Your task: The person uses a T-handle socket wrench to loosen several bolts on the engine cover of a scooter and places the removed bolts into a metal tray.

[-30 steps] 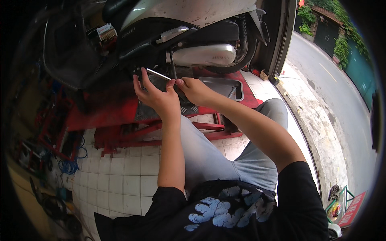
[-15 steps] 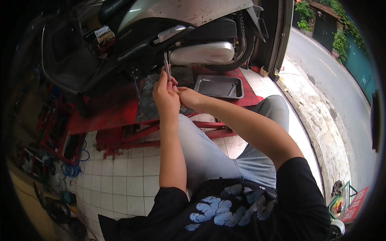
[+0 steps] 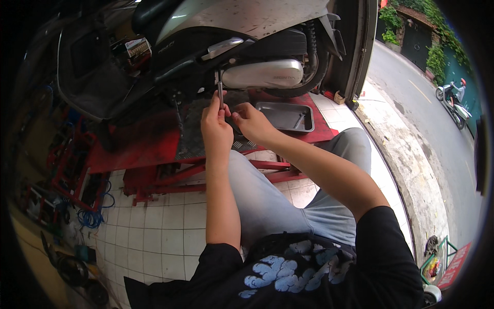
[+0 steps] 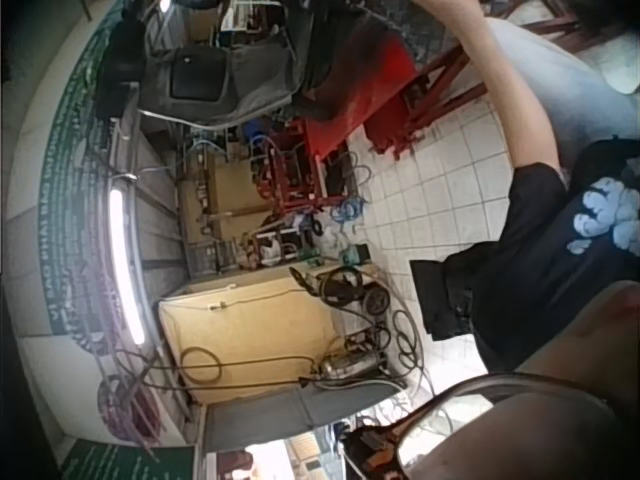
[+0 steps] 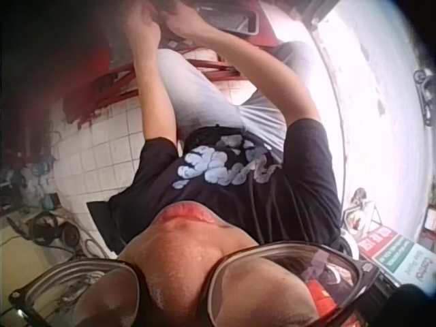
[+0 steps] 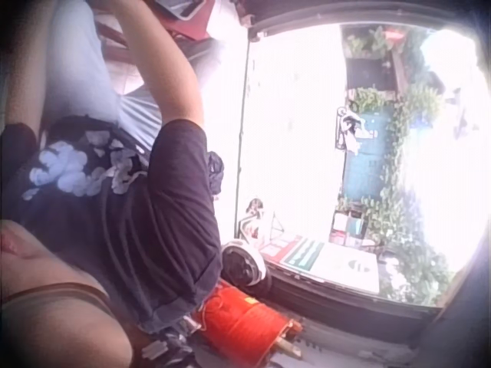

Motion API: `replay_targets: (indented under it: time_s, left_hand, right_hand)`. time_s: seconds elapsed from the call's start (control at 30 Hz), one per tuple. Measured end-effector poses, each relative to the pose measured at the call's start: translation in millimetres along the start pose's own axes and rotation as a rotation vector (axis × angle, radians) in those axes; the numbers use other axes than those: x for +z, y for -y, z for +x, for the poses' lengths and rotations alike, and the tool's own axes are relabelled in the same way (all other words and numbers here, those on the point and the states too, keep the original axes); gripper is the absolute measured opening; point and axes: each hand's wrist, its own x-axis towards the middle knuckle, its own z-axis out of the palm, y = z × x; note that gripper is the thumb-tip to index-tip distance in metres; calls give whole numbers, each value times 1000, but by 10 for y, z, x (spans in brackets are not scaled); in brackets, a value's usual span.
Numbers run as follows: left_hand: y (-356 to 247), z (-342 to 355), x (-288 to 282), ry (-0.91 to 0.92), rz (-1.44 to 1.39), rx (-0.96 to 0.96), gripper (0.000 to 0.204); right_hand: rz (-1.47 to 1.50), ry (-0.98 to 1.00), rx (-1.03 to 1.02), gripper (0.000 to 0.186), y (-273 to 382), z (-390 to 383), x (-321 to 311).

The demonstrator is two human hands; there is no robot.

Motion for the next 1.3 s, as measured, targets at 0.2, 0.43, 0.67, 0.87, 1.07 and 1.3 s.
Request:
replay_targets:
  time_s: [0.2,0.43,0.67,0.87,1.07,1.3]
  left_hand:
    - [0,-47,214,-45,70,174,53]
    - [490,-193,738,-238,-355,-51,29]
    - [377,-164,623,141,-648,-213,48]
    - [402,-125,562,145,-410,-125,36]
    - [226,-77,390,150,-202,-117,29]
    - [353,-74,366,61,-158,16,22]
  right_hand:
    - [21,-337,-616,47,644,-57,-505]
    - [323,75,-239,41,1070,209,-304]
    - [865,330,-131,34,515,363,-578]
    - [1127,241,-158,35,334,236,-644]
    - [1214,160,-183,33,243,223,-622]
    - [1216,163,-197,31,272,222,-568]
